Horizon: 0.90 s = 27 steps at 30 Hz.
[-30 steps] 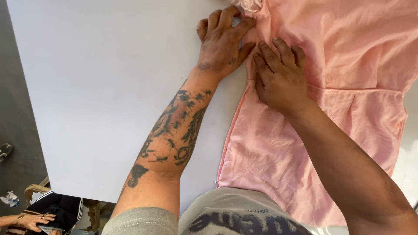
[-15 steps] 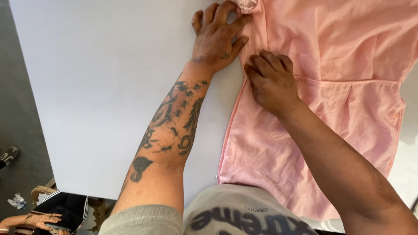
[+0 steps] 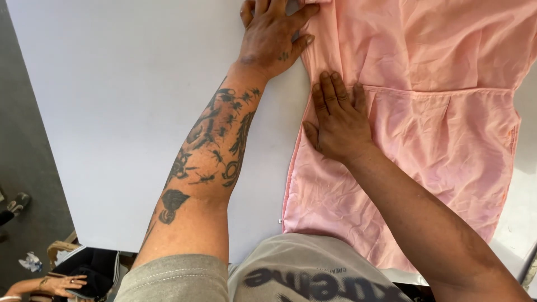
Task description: Measuring and marking the side seam of a pink dress using a long ruler and a marking tool on a work table.
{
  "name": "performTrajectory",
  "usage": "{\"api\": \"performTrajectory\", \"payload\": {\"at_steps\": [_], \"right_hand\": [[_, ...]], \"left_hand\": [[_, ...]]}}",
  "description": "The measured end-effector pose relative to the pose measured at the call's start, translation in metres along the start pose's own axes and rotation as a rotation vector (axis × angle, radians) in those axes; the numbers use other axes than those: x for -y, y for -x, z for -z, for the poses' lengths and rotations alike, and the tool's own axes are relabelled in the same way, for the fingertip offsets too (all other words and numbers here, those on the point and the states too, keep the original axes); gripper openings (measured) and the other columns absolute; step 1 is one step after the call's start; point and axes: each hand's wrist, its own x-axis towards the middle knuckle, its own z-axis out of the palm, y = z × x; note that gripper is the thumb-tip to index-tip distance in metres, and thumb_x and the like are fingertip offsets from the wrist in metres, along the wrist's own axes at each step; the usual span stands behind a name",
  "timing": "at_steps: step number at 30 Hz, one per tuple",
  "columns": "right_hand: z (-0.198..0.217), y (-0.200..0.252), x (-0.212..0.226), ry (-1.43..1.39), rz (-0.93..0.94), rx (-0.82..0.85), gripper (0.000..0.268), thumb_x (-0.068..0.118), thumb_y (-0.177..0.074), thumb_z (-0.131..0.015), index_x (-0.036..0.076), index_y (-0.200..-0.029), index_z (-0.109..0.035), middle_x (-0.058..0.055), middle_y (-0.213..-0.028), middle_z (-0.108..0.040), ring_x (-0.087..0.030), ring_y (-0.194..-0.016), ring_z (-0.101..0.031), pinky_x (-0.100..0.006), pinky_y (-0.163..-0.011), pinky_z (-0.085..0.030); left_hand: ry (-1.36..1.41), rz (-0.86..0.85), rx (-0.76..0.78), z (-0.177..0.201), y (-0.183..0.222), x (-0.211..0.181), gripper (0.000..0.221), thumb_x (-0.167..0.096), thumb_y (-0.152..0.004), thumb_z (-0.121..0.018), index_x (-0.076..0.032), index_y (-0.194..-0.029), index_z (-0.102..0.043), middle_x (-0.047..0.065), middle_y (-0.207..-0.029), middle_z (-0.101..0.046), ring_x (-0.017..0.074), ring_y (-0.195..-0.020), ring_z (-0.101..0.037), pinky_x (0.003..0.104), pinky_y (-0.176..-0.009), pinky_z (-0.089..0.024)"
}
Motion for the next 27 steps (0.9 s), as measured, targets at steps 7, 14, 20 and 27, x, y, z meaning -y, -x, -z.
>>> {"api": "performTrajectory", "payload": {"at_steps": [7,14,20,27], "right_hand": [[-0.002,-0.002,0.002,-0.006,-0.034,0.077,0.084,0.059,-0.108,-0.029,0.002,-0.17,-0.035,-0.018,-0.179,-0.024,-0.031,-0.166,-0.018,-0.061,-0.129,-0.005],[0.006,-0.006,-0.004,-0.139,0.003,0.068,0.088,0.058,-0.11,-0.026,-0.005,-0.172,-0.028,-0.023,-0.179,-0.019,-0.038,-0.165,-0.011,-0.063,-0.127,-0.001],[0.016,-0.003,0.001,-0.139,-0.029,0.137,0.086,0.05,-0.109,-0.042,0.001,-0.174,-0.016,-0.017,-0.181,-0.007,-0.033,-0.167,-0.004,-0.062,-0.13,0.002],[0.03,0.014,0.022,-0.117,-0.08,0.137,0.082,0.046,-0.111,-0.044,-0.004,-0.174,-0.025,-0.022,-0.179,-0.008,-0.032,-0.164,0.0,-0.069,-0.125,0.004]], "left_hand": [[-0.061,-0.049,-0.052,0.001,0.005,0.0,0.046,-0.047,-0.102,-0.071,-0.032,-0.146,-0.068,0.008,-0.142,-0.051,0.0384,-0.123,-0.046,0.055,-0.093,-0.036],[0.223,-0.039,-0.295,0.017,0.062,-0.041,0.025,-0.021,-0.108,-0.053,-0.014,-0.13,-0.063,0.014,-0.134,-0.056,0.0403,-0.118,-0.056,0.052,-0.099,-0.045],[0.208,-0.087,-0.004,0.014,0.206,-0.104,0.025,-0.026,-0.103,-0.059,-0.012,-0.121,-0.068,0.008,-0.132,-0.064,0.0324,-0.13,-0.057,0.062,-0.123,-0.021],[0.076,-0.103,0.019,0.015,0.219,-0.113,0.05,-0.052,-0.099,-0.064,-0.021,-0.138,-0.068,0.009,-0.144,-0.06,0.0394,-0.137,-0.053,0.072,-0.117,-0.032]]}}
